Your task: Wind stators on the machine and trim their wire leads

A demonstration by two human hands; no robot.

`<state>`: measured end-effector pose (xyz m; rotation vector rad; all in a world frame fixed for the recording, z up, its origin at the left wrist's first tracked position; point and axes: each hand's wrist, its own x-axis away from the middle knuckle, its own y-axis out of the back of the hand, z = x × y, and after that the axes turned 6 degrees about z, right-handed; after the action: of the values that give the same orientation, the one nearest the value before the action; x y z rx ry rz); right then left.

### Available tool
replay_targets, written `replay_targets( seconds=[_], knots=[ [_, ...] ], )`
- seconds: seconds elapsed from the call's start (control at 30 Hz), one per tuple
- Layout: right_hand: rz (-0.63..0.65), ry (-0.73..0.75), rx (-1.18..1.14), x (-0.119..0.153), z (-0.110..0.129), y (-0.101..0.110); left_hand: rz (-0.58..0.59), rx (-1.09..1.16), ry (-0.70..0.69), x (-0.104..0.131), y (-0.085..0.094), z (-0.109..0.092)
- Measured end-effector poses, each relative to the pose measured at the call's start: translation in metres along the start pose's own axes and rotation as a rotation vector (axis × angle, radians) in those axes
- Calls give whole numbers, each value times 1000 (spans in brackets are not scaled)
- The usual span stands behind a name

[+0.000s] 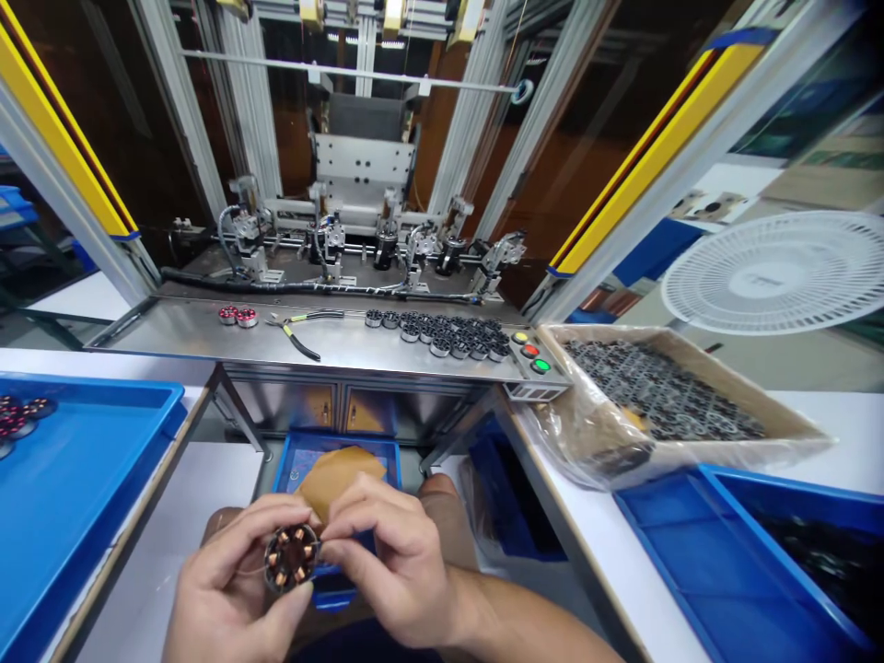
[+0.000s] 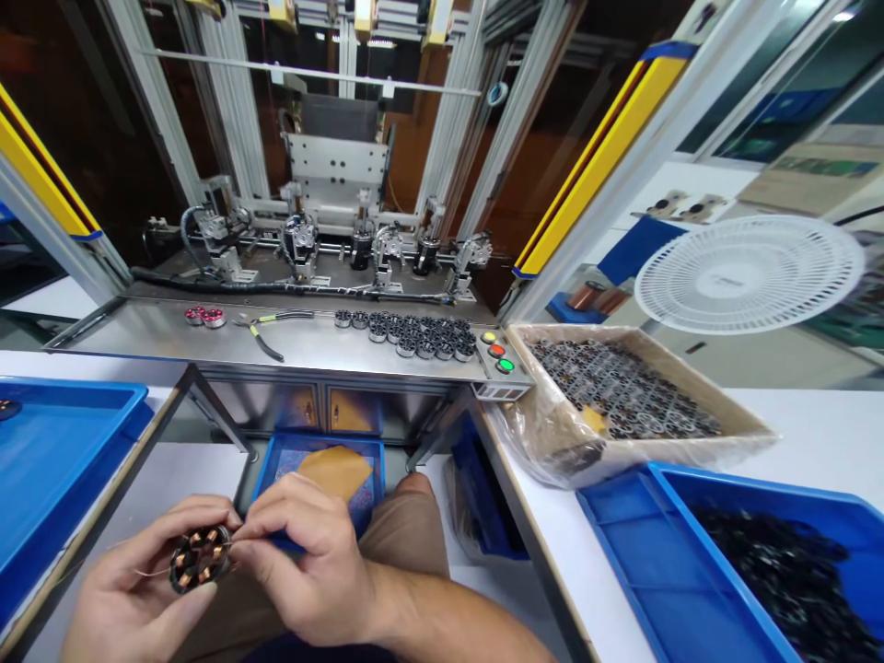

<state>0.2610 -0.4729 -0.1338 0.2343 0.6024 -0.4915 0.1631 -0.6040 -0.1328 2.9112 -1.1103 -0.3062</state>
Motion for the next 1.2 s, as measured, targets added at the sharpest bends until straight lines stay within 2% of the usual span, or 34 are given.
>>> replay_targets(
  seconds=[0.13, 0.2, 0.33, 0.4, 0.5, 0.63, 0.73, 0.83, 0.9, 0.97, 1.13, 1.2],
  knots=[
    [-103, -37, -7, 9, 6, -8, -87, -64, -102, 6, -9, 1],
    [-128, -3, -23, 14, 7, -11, -117, -109, -164, 8, -8, 4],
    [-87, 104, 8, 15, 7, -10, -14, -154, -228, 5, 3, 8],
    [-46, 133, 35, 11, 5, -2, 44, -109, -174, 2, 7, 6],
    [25, 177, 62, -2, 2, 13, 107, 62, 26, -1, 6, -1],
    [231, 271, 40, -24, -2, 26, 173, 316, 299, 0, -3, -10],
    [372, 335, 33, -35, -3, 27, 331, 381, 350, -1, -5, -11],
    [417, 372, 67, -40, 0, 26, 494, 365, 328, -5, -2, -8],
    [399, 383, 87, -39, 3, 26, 531, 366, 332, -6, 2, -4],
    [342, 402, 111, -35, 7, 25, 520, 374, 339, -6, 5, 1],
    [50, 485, 262, -12, 10, 17, 400, 361, 369, -1, 3, 6],
    [-69, 491, 309, -3, 9, 12, 322, 362, 308, 0, -1, 4]
  ],
)
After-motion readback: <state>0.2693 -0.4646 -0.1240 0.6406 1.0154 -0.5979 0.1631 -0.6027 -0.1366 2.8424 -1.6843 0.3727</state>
